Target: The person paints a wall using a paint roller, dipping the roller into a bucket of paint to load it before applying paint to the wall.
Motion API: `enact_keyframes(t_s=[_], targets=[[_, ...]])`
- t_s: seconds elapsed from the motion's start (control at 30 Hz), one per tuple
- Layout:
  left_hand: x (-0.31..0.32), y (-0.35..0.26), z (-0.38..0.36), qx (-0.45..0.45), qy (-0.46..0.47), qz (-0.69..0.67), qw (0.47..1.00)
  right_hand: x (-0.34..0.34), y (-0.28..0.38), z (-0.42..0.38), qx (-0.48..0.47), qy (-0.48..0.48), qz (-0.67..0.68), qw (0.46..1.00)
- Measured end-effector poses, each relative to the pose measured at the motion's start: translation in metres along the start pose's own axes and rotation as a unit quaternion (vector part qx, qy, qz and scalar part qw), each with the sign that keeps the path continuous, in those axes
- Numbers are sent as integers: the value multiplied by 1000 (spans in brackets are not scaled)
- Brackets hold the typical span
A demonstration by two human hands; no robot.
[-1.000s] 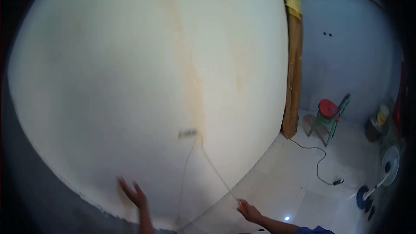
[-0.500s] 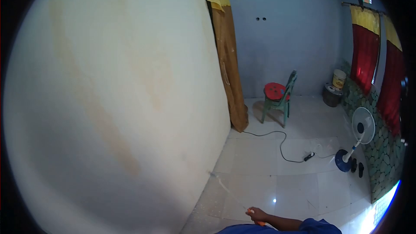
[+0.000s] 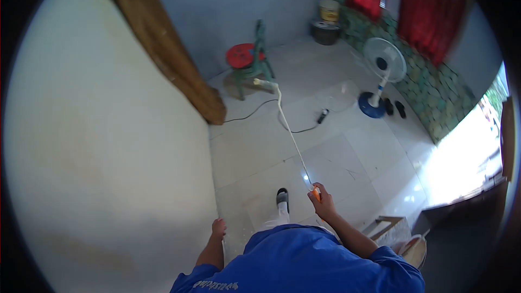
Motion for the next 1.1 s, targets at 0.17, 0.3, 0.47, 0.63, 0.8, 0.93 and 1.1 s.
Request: enact_keyframes(t_s=[0.17, 0.3, 0.47, 0.63, 0.8, 0.93, 1.1], targets=[[137, -66, 20, 23, 153, 161, 975, -52, -2, 18, -50, -160, -79, 983], [208, -120, 65, 612, 243, 382, 648, -88, -2, 45, 9, -210, -76, 975], [231, -204, 93, -28, 252, 396, 883, -112, -20, 49, 32, -298, -62, 952], [285, -312, 115, -5, 247, 530, 811, -113, -49, 8, 155, -377, -1, 913], [401, -382, 82, 95, 238, 699, 668, -103, -74, -48, 220, -510, -4, 831], [544, -390, 46, 92, 233, 648, 719, -115, -90, -88, 334, -540, 154, 757], [712, -351, -60, 128, 343, 548, 752, -171, -142, -127, 321, -631, 113, 697]])
Point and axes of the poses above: each hand's wrist, its own z-axis towards the middle knuckle, its own x-axis out of the palm, y = z × x, the point moved 6 cm from there along z, towards the middle knuckle, and after that the axes turned 8 degrees about -x, right-handed, at the moved point
